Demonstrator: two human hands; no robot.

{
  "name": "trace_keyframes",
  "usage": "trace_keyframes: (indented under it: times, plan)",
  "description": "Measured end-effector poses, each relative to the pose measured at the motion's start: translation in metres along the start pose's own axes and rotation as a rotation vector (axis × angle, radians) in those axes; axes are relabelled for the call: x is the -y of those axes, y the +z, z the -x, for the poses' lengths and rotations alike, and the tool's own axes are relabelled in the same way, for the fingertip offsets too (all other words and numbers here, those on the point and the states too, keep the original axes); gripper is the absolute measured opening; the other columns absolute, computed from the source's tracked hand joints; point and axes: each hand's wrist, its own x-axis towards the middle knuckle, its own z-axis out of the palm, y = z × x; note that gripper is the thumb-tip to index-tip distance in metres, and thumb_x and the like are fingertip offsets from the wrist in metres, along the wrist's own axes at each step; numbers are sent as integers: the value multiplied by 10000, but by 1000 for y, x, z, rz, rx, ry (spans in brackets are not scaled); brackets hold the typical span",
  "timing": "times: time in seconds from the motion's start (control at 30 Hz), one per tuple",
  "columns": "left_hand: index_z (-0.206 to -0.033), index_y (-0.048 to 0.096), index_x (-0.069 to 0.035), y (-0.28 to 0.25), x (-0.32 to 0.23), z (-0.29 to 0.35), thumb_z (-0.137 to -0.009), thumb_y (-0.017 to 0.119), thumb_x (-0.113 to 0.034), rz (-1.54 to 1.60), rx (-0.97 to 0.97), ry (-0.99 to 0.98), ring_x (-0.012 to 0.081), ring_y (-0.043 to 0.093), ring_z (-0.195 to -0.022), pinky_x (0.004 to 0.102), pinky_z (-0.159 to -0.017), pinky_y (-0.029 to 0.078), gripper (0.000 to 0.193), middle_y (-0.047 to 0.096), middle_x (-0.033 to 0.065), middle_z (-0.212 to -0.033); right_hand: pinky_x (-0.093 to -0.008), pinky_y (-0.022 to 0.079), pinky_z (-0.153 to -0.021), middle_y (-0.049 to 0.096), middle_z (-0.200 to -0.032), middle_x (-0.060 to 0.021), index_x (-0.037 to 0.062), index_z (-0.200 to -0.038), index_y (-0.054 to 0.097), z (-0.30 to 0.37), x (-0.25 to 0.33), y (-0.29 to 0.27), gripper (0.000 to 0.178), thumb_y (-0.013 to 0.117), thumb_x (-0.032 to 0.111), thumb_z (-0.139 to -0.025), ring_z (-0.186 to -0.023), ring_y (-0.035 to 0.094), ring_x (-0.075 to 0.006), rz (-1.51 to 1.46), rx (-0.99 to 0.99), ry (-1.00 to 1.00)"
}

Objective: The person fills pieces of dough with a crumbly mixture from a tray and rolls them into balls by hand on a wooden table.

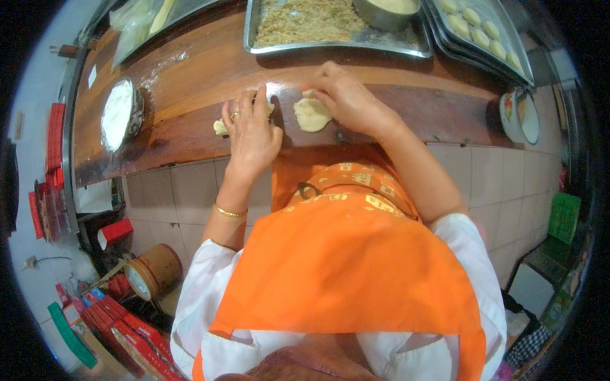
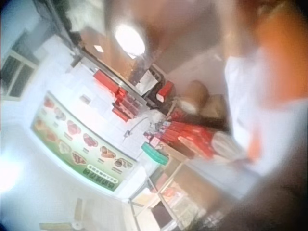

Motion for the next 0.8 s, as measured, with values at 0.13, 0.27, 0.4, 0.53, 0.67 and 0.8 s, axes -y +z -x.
trace_keyframes:
  times: [0.13,0.27,0.4,0.53,0.67,0.8]
  plan:
    - [-1386,466,19,-1,-6,0,-784,568,-16,18,-86,48,383,401,-1335,564,-1166,155,611,501,207,-1324,-421,502,-816,618,-1072,-210,19,-1146,641,0,11,-3,274,665,114,-890,-905,613,-374,-32,161,25]
    - [-1315,531,25,4,-13,-9,-786,535,33,44,-101,104,383,445,-1304,552,-1156,193,529,542,214,-1286,-388,518,-788,615,-1087,-206,29,-1199,613,-7,-2,9,333,673,93,-878,-888,606,-357,146,193,-135]
    - [-1289,550,25,11,-21,-30,-843,508,26,343,-30,165,376,482,-1274,518,-1144,253,448,568,213,-1274,-354,528,-790,629,-1051,-162,39,-1210,615,-8,1,6,331,661,62,-882,-888,634,-295,-182,-141,-228]
    - [-1315,542,12,42,-40,-78,-907,573,-102,540,5,139,375,484,-1270,484,-1129,290,425,573,210,-1286,-306,530,-796,655,-1060,-103,44,-1185,640,0,-13,-18,274,643,85,-915,-916,653,-199,-159,-479,-108]
    - [-1420,467,-44,72,-49,-87,-980,563,-254,106,-28,413,338,422,-1361,480,-1166,240,497,506,186,-1400,-288,516,-797,659,-1074,-80,44,-1155,654,17,-20,-29,238,620,58,-920,-934,651,-186,-221,-596,-58]
    - [-1486,400,-147,68,-45,-86,-994,523,-339,-117,56,388,320,356,-1417,500,-1183,172,542,441,141,-1475,-278,511,-806,660,-1086,-68,41,-1172,647,45,-34,-36,257,602,34,-919,-968,650,-163,-286,-608,56]
